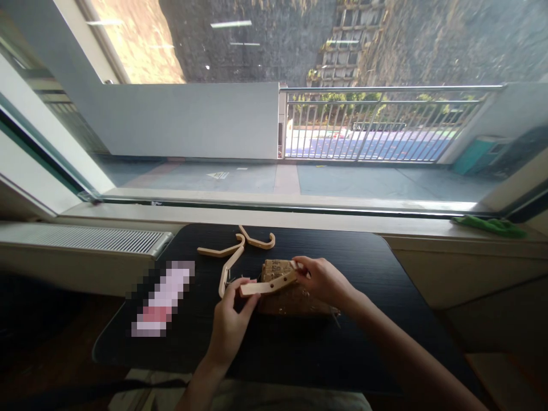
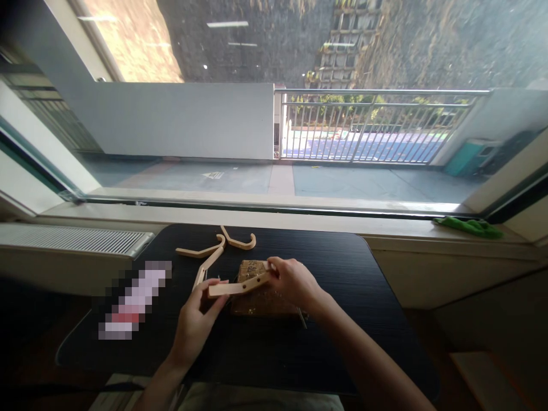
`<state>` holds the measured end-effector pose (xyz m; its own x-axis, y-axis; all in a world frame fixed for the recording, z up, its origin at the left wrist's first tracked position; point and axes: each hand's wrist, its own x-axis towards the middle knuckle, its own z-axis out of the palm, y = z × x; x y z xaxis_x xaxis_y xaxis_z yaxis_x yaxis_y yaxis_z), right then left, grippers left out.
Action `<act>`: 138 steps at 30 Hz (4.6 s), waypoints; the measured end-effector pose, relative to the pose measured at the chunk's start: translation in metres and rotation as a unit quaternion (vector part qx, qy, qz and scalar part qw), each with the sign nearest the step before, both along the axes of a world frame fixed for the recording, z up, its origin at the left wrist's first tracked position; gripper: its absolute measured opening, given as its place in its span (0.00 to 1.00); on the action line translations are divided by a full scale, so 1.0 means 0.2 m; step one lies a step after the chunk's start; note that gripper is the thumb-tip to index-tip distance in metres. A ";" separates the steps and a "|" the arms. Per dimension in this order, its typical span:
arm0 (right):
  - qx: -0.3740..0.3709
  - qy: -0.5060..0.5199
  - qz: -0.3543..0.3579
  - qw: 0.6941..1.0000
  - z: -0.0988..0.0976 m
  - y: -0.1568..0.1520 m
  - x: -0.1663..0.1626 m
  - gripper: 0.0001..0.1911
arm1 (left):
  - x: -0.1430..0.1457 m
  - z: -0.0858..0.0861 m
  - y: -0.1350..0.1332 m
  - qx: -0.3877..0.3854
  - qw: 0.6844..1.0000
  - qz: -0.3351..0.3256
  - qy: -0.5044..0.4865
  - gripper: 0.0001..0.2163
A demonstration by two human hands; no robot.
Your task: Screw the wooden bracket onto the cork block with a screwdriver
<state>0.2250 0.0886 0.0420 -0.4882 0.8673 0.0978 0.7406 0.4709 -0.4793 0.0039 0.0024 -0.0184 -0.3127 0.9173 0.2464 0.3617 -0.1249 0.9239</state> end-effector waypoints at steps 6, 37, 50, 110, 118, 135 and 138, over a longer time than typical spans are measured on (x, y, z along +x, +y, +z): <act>0.038 -0.015 0.019 0.999 0.05 0.10 -0.11 0.13 | 0.05 0.01 -0.11 0.100 0.976 -0.078 0.177 0.04; 0.035 -0.066 0.001 0.997 0.07 0.10 -0.21 0.12 | 0.04 0.05 -0.14 0.212 0.934 -0.158 0.239 0.10; 0.019 -0.093 -0.007 0.995 0.06 0.10 -0.21 0.11 | 0.07 0.04 -0.14 0.197 0.925 -0.168 0.279 0.12; -0.091 0.395 -0.214 0.889 -0.25 0.09 0.25 0.23 | 0.16 -0.03 -0.07 0.221 0.924 -0.172 0.261 0.13; -0.030 0.340 -0.217 0.914 -0.17 0.05 0.26 0.19 | 0.18 -0.03 -0.07 0.217 0.924 -0.163 0.268 0.11; -0.026 -0.023 -0.042 0.998 -0.02 -0.16 -0.06 0.16 | 0.18 -0.03 -0.07 0.190 0.936 -0.155 0.254 0.13; -0.025 -0.049 -0.049 0.997 -0.02 -0.17 -0.07 0.16 | 0.18 -0.04 -0.06 0.184 0.939 -0.145 0.251 0.13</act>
<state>0.2105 0.0554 0.0376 -0.4054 0.9141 0.0095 0.8264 0.3710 -0.4236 0.0391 -0.0099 -0.0263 0.1785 0.7701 0.6125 0.6417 -0.5630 0.5208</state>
